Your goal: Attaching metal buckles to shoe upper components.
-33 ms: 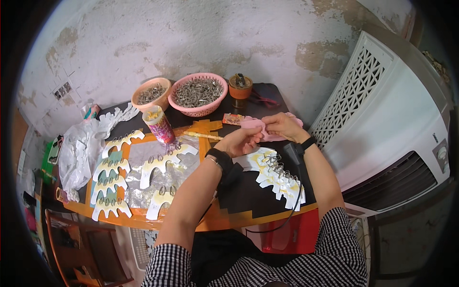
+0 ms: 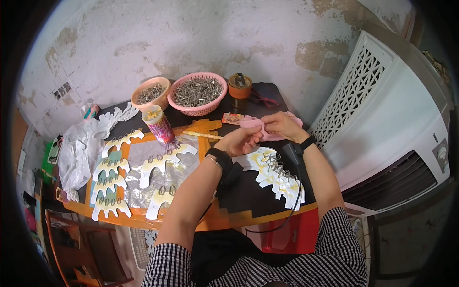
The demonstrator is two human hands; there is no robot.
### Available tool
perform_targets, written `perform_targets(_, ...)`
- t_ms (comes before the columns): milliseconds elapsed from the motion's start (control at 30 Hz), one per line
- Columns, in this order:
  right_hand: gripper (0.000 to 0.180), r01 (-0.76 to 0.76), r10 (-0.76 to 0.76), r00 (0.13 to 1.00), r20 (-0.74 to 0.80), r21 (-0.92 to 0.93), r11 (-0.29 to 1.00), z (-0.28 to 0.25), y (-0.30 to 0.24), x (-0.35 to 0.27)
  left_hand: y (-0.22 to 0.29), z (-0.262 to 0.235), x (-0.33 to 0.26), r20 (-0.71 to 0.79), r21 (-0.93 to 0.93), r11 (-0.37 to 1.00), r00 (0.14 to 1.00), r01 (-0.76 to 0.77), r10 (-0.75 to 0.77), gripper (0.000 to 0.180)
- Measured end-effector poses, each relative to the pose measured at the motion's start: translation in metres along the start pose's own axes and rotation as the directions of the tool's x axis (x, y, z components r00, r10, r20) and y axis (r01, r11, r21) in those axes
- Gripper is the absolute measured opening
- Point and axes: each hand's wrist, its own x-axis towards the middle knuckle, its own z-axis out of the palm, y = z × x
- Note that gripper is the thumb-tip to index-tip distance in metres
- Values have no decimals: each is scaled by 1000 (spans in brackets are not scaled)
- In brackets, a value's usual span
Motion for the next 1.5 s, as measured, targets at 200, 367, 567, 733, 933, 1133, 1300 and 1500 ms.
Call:
perform_targets(200,16,-18,8,997,-78,-127,992,9,2,3,-4,-11,4,-40,-95,995,999,18,-22,23)
perform_targets(367,9,150,-157,988,-3,-274,950,-1,5,3,5,9,-3,-12,-130,991,1000,18,-19,20)
perform_targets(567,10,172,-177,984,-23,-127,977,3,7,7,3,17,-6,-38,-203,976,997,-79,73,15)
perform_targets(733,8,182,-191,980,-62,-125,975,11,7,9,1,12,-5,8,-320,946,998,-57,63,17)
perform_targets(933,3,307,-348,927,-143,-248,919,19,5,18,2,11,-6,99,-441,897,995,26,20,23)
perform_targets(1133,5,79,-251,859,-446,-369,926,-15,-3,10,2,26,-28,55,-268,963,998,-19,35,20)
perform_targets(1300,6,56,-244,851,-466,-382,923,-16,-4,15,5,48,-61,13,94,977,981,-194,193,14)
perform_targets(1500,20,-174,-171,842,-511,-558,811,-13,5,23,10,55,-136,-78,391,882,945,-264,318,14)
